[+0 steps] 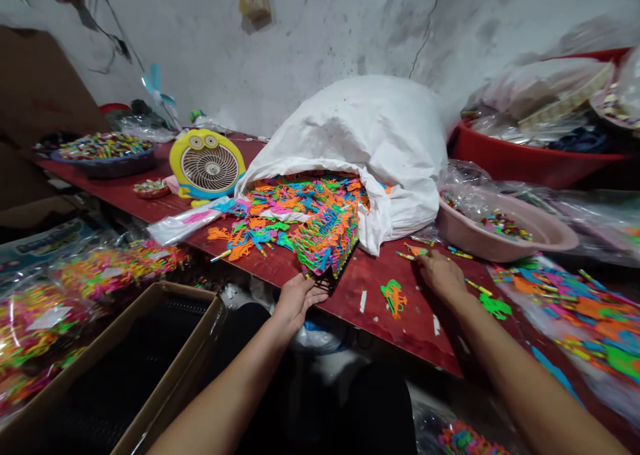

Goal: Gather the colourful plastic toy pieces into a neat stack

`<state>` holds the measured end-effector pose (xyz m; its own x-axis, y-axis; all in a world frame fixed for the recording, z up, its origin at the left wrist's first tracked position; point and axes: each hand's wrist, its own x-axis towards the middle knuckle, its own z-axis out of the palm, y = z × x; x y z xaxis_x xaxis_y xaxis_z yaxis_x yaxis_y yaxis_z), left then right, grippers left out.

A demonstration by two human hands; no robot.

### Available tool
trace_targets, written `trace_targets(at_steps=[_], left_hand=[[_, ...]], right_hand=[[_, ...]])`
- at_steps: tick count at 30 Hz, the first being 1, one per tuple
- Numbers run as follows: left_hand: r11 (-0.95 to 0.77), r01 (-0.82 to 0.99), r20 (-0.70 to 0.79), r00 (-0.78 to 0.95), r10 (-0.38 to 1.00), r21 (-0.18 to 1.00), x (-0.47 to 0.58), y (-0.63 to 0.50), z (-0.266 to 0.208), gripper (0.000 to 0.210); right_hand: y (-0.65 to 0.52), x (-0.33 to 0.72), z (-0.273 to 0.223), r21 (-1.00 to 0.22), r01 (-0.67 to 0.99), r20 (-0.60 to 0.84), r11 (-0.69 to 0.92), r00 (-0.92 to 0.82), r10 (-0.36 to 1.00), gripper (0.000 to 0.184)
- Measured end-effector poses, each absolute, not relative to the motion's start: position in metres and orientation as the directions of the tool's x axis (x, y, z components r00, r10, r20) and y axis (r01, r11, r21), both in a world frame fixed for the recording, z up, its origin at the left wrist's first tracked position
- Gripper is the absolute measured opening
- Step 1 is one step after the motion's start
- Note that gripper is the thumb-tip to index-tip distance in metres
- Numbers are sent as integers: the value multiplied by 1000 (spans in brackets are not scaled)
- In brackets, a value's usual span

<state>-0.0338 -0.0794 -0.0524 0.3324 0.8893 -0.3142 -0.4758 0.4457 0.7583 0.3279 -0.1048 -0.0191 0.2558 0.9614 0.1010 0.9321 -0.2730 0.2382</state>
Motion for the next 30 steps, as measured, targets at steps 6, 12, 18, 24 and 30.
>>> trace_targets(at_steps=[6,12,18,24,30], left_hand=[[453,-479,-321,334,886,752,-34,-80,-50,12],[451,-490,-330,317,889,746,-34,-80,-49,7],[451,-508,-320,327,889,734,-35,-80,-50,6],[438,-520,-298,334,894,733,-36,-81,-49,8],[441,-510,-299,339,892,739,-35,-81,-50,10]], right_hand=[[-116,314,-20,237,964,103,-122,100,990,24],[-101,286,-17,257,962,-1,-97,101,995,31],[-94,264,-2,282,958,40,-60,50,998,26],[-120,249,-4,130,983,138,127,-145,980,30],[-133,251,-19,-1,993,76,121,-121,990,32]])
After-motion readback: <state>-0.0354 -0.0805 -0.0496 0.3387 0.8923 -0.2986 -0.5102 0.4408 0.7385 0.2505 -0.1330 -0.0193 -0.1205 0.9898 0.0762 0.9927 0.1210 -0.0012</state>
